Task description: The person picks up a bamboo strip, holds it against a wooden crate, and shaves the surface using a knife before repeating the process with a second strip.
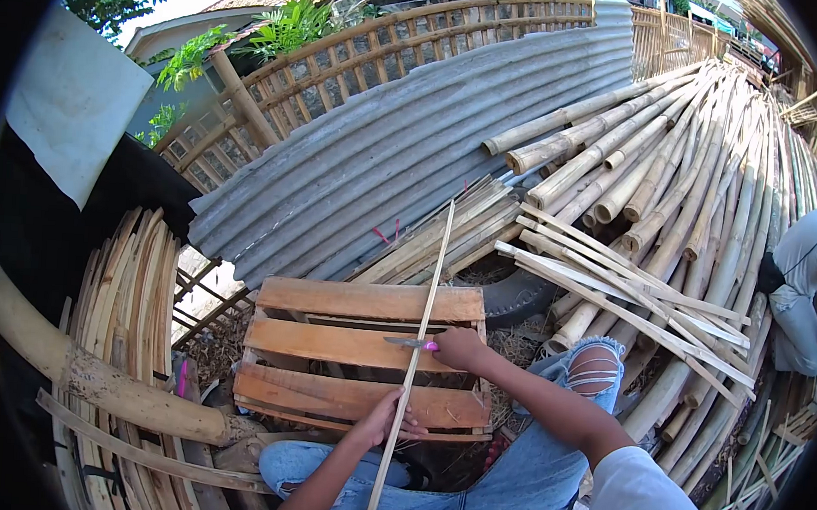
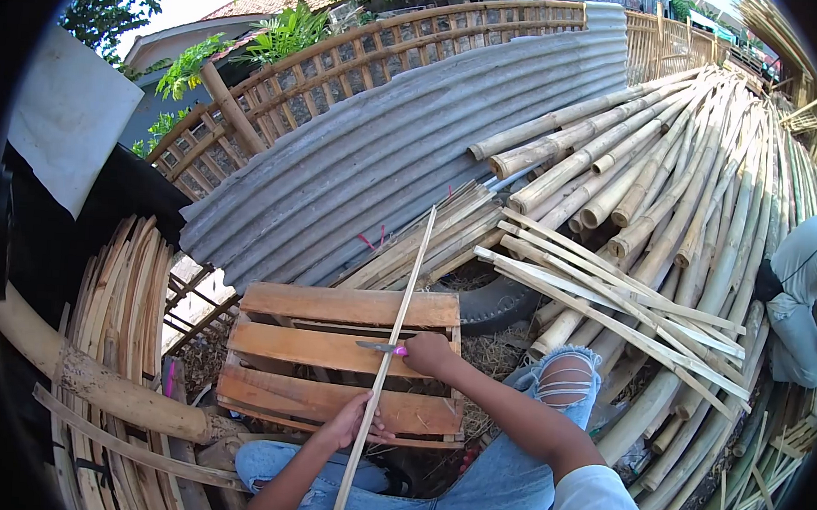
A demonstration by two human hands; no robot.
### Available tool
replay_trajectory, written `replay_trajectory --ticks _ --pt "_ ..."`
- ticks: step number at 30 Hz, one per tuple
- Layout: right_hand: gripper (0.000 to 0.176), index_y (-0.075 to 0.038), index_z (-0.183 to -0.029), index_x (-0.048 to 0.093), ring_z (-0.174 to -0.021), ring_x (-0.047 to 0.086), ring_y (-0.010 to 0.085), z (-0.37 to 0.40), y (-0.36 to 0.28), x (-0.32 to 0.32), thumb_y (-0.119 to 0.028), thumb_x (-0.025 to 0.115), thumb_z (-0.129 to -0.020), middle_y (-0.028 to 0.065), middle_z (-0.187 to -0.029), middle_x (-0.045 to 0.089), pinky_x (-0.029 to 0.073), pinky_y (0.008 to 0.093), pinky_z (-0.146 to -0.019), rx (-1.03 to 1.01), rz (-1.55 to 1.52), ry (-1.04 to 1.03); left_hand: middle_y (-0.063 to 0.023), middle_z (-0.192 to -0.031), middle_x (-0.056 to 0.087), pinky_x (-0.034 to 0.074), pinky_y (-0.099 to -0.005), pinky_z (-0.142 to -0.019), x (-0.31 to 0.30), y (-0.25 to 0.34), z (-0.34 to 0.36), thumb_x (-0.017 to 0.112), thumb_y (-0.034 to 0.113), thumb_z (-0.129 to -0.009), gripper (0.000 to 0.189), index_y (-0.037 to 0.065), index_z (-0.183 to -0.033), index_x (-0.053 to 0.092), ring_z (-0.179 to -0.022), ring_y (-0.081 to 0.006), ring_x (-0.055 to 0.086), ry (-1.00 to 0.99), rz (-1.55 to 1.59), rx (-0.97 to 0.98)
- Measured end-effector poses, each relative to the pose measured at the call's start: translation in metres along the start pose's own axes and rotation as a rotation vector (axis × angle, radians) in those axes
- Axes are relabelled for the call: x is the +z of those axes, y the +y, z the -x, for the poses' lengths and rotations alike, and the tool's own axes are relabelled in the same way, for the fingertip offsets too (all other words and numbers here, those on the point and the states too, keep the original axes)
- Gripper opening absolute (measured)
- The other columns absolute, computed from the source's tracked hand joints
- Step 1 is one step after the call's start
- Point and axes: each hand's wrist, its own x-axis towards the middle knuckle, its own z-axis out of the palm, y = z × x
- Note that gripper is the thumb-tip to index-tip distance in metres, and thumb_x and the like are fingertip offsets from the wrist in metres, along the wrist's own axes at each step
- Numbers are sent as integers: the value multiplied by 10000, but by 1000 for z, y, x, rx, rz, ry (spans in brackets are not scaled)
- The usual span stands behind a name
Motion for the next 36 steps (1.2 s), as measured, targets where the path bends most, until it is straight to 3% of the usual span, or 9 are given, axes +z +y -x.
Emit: replay_trajectory --ticks 4,5,12,16,22,25,27,31,36 --pt "288 -75 -861 676 -763 660 325 2 0 -3 -335 567 -799 157 -800 665 536 435 -676 28 6 -31 -107 -661 579 548 -498 -728 6 7 7 362 602 -905 558 68 -1010 488 -835 -394 657 45 -110 29" --pt "363 -72 -903 655 -731 651 348 2 2 -3 -408 531 -842 178 -769 654 524 452 -653 5 -6 -33 -118 -680 588 557 -483 -703 5 8 7 352 571 -923 525 80 -1072 464 -815 -390 660 6 -123 50" --pt "408 -85 -883 647 -618 630 363 5 2 -11 -472 517 -865 162 -646 624 505 450 -562 -70 -5 -37 -166 -780 630 578 -404 -628 6 -5 -11 337 464 -964 436 54 -1064 448 -714 -332 670 -52 25 134" --pt "439 -48 -873 629 -605 614 384 4 -1 -17 -460 479 -897 188 -624 606 491 469 -556 -101 -52 -15 -193 -830 637 569 -369 -569 11 -5 -8 330 422 -969 398 52 -1049 454 -659 -263 663 -24 -60 165" --pt "513 -12 -828 638 -637 619 400 3 -7 -22 -476 435 -914 209 -667 618 500 482 -588 -53 -88 -60 -159 -816 638 548 -312 -491 26 1 -6 369 472 -950 390 93 -996 451 -630 -220 659 -9 254 134" --pt "502 -1 -824 632 -645 620 401 0 -5 -24 -459 447 -914 215 -669 617 498 484 -602 -66 -34 -98 -93 -729 596 479 -244 -409 23 2 -10 396 492 -943 383 112 -941 447 -509 -151 590 36 183 154" --pt "501 2 -805 632 -651 619 404 2 -8 -25 -454 453 -913 218 -662 611 495 481 -609 -52 -62 -97 -24 -630 487 357 -192 -344 14 -8 -16 403 488 -946 374 119 -902 445 -398 -79 436 -86 191 184" --pt "517 -9 -735 636 -658 614 395 6 -10 -21 -461 454 -908 227 -661 606 485 478 -614 -81 -133 33 27 -570 359 259 -180 -326 15 -3 -11 430 473 -945 362 114 -897 424 -360 -42 310 -151 395 98" --pt "530 -32 -715 637 -654 608 385 14 -19 -28 -480 433 -912 214 -640 597 479 479 -611 -73 -159 -99 34 -562 348 243 -178 -309 13 3 -4 422 468 -949 361 117 -866 428 -352 -36 297 -142 389 115"
